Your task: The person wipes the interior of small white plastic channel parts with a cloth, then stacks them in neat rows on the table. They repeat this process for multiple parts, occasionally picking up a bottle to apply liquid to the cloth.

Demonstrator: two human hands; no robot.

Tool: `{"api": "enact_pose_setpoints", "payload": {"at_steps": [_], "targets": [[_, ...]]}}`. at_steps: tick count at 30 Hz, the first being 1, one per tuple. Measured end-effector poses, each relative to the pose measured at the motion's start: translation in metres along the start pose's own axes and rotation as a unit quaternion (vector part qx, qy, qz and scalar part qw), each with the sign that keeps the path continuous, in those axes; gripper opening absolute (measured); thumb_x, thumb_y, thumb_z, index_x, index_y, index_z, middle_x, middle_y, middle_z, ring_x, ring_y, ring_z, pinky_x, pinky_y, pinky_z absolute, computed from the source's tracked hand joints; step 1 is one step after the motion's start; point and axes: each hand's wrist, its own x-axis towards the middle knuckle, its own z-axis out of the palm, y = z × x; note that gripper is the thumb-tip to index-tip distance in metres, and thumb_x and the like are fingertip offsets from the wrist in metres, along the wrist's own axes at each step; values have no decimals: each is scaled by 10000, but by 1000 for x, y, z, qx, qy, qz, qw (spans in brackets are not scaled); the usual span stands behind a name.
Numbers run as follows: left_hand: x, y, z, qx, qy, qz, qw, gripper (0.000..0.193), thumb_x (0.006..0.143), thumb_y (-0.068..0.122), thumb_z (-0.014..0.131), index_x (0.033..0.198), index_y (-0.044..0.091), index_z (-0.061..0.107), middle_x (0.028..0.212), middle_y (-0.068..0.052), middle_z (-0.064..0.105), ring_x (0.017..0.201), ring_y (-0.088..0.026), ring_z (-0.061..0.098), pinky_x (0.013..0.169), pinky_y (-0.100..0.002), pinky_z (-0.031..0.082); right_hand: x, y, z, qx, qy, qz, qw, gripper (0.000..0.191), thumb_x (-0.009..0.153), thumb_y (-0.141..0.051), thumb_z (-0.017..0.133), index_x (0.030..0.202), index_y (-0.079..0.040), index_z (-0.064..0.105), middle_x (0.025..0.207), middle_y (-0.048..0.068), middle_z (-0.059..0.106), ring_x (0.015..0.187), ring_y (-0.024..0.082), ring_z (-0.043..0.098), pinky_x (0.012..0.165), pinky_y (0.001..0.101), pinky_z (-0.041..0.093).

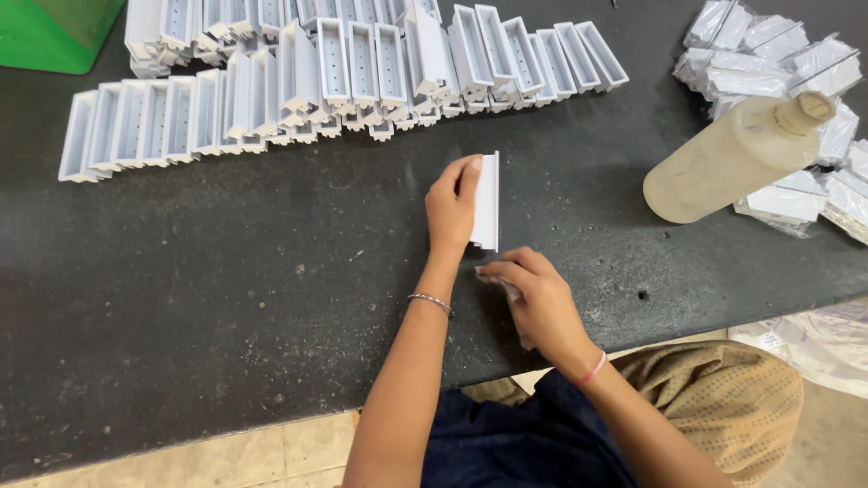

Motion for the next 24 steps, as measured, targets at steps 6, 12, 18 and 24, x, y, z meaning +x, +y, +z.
{"api": "enact_pose_setpoints", "payload": {"at_steps": [6,12,18,24], "targets": [[13,-6,-10,-370,-44,-203,905,478,1056,403,566,1294,0,662,1108,-110,729,898,-149,687,790,-300,568,-1,6,-18,74,34,132,988,198,857,-80,736,1040,-122,798,1000,56,723,900,193,726,790,303,551],[12,31,-21,-518,-144,-292,791,671,982,592,508,1242,-9,653,962,-54,700,665,-137,605,523,-280,493,9,14,-17,128,66,125,982,187,884,-90,732,1060,-98,794,1034,42,733,944,159,704,853,284,535],[12,52,-26,-539,-186,-291,768,671,1048,505,534,1430,-46,532,883,-14,584,771,-122,589,592,-257,464,28,13,-25,142,140,99,975,171,932,-71,719,1093,-79,776,1088,53,717,978,149,667,868,268,515],[4,61,-24,-540,-270,-247,759,621,1088,523,417,1539,99,461,896,-23,626,793,-100,609,682,-270,527,58,1,-33,101,187,23,977,170,957,-46,729,1123,-63,760,1095,80,698,1002,190,678,878,294,524]]}}
